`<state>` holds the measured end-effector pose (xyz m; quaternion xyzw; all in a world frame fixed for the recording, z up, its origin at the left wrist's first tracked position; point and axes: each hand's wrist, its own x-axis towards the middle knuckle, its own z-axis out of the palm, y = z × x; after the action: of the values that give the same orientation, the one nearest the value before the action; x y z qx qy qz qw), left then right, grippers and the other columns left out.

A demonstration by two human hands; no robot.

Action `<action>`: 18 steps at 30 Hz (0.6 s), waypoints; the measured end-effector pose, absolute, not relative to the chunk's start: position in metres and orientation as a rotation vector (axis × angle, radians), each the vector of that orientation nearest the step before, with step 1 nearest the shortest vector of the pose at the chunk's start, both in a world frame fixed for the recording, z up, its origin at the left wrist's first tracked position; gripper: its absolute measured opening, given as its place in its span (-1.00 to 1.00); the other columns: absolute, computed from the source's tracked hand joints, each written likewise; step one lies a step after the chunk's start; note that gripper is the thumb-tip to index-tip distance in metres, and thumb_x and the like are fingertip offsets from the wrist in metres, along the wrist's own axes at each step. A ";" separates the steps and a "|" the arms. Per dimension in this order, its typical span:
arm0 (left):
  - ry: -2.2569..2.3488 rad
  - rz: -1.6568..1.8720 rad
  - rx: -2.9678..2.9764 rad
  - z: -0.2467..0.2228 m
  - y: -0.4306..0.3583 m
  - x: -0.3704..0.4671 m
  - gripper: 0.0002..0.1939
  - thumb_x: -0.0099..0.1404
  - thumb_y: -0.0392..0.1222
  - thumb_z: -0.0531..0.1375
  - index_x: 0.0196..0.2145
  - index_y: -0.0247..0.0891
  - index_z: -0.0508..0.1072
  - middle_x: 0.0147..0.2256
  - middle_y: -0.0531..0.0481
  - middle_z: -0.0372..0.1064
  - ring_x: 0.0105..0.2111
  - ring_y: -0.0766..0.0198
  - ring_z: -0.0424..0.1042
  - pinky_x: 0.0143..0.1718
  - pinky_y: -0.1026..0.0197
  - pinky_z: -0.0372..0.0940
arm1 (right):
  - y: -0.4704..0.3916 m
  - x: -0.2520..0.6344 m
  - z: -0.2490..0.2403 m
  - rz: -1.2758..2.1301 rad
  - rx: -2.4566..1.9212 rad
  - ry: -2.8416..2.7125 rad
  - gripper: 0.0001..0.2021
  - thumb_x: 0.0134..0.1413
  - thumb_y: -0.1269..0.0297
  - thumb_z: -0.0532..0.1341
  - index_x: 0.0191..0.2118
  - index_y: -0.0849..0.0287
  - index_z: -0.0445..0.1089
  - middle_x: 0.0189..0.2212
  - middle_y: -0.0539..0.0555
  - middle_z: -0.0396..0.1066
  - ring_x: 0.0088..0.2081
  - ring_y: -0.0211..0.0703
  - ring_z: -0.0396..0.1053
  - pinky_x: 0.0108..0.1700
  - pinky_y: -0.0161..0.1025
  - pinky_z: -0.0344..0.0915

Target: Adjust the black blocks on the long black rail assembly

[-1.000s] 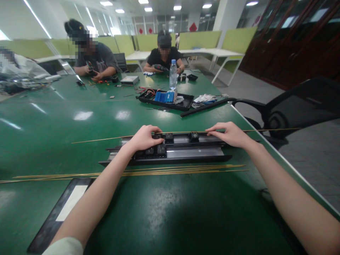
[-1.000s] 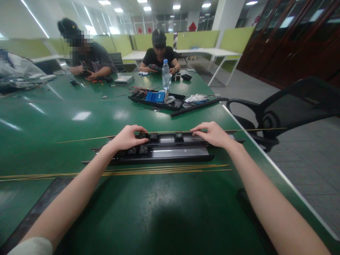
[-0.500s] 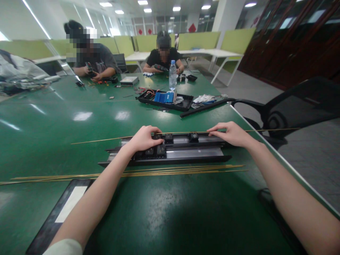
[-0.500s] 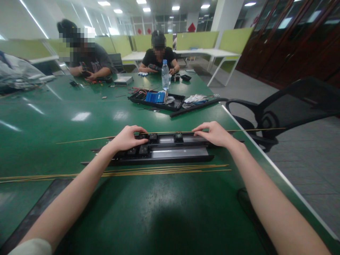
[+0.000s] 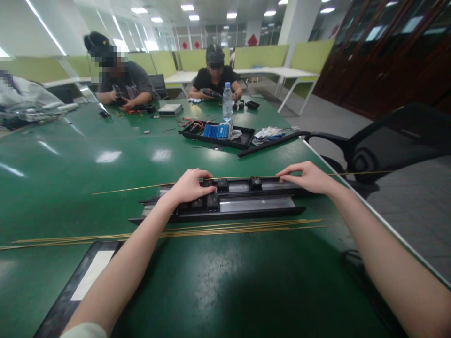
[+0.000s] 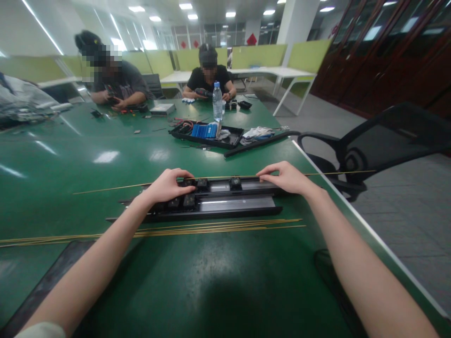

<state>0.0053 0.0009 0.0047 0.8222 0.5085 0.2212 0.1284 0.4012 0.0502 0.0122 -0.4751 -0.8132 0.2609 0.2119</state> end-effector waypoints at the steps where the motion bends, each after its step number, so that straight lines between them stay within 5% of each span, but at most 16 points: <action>1: 1.478 0.640 2.389 0.005 0.001 0.005 -0.71 0.19 -0.02 0.29 -0.19 -0.23 0.61 -0.20 -0.08 0.60 -0.16 0.06 0.54 -0.10 0.10 0.39 | 0.050 0.402 0.013 0.730 -1.320 -2.257 -0.70 0.12 0.05 0.26 -0.18 0.12 0.61 -0.28 0.07 0.64 -0.15 0.04 0.55 0.04 -0.09 0.38; 18: 1.493 0.628 2.388 0.004 0.001 0.005 -0.67 0.18 0.01 0.28 -0.18 -0.23 0.61 -0.19 -0.10 0.59 -0.14 0.04 0.54 -0.07 0.09 0.40 | 0.053 0.412 0.014 0.734 -1.322 -2.261 -0.71 0.11 0.03 0.28 -0.21 0.11 0.62 -0.28 0.05 0.64 -0.15 0.03 0.55 0.04 -0.08 0.38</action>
<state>0.0045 0.0013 0.0039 0.8208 0.5132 0.2160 0.1277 0.4123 0.0531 0.0138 -0.4753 -0.8128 0.2639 0.2092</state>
